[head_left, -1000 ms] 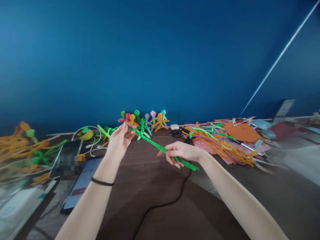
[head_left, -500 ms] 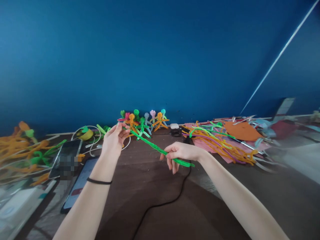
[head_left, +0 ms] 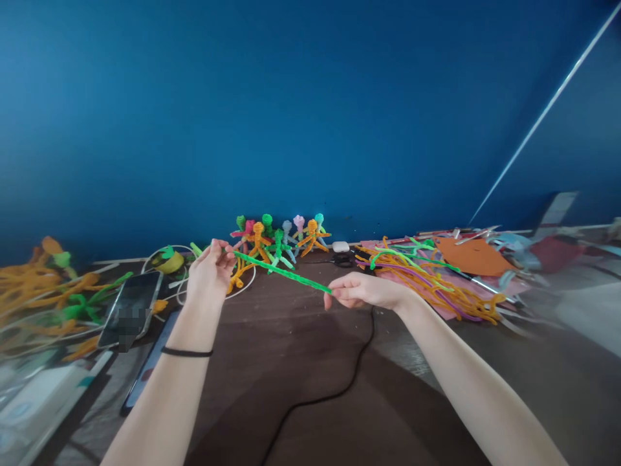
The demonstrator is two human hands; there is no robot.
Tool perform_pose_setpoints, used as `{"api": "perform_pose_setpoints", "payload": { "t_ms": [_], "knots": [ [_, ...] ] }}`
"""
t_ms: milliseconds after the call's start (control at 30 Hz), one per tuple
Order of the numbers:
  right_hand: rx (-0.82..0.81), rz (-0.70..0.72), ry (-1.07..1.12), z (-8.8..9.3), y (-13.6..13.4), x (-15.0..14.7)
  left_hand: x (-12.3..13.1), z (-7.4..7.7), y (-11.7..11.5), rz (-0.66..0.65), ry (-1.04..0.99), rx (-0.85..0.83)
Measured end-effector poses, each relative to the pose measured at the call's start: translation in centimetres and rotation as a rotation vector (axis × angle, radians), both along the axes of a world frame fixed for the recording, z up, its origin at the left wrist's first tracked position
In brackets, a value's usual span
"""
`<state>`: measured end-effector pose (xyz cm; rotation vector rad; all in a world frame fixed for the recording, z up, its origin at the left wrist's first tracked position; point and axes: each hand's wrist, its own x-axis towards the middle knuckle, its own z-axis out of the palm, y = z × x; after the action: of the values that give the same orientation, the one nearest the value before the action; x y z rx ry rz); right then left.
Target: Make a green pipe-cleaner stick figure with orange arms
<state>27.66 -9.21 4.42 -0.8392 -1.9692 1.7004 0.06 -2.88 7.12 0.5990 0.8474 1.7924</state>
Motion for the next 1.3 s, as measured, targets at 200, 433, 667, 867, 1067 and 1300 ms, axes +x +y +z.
{"api": "perform_pose_setpoints", "payload": {
  "t_ms": [200,433,667,867,1067,1300],
  "knots": [
    [-0.104,-0.005,0.130,-0.6,0.3,0.2,0.0,0.9,-0.3,-0.087,-0.163,0.045],
    [-0.138,-0.065,0.095,-0.5,0.4,1.6,-0.1,-0.6,0.1,-0.176,0.069,-0.118],
    [-0.151,-0.155,0.080,-0.5,0.7,1.9,-0.5,-1.2,0.6,-0.217,0.046,-0.150],
    [-0.062,-0.218,0.034,-0.8,1.3,1.4,-0.8,-0.3,0.5,-0.126,-0.060,-0.198],
    [-0.075,-0.140,0.066,-1.2,1.2,1.4,-0.8,-0.4,0.7,-0.076,-0.074,-0.147],
    [-0.105,-0.018,0.046,-1.1,1.1,1.1,0.0,-0.4,0.2,0.138,0.036,0.023]
  ]
}}
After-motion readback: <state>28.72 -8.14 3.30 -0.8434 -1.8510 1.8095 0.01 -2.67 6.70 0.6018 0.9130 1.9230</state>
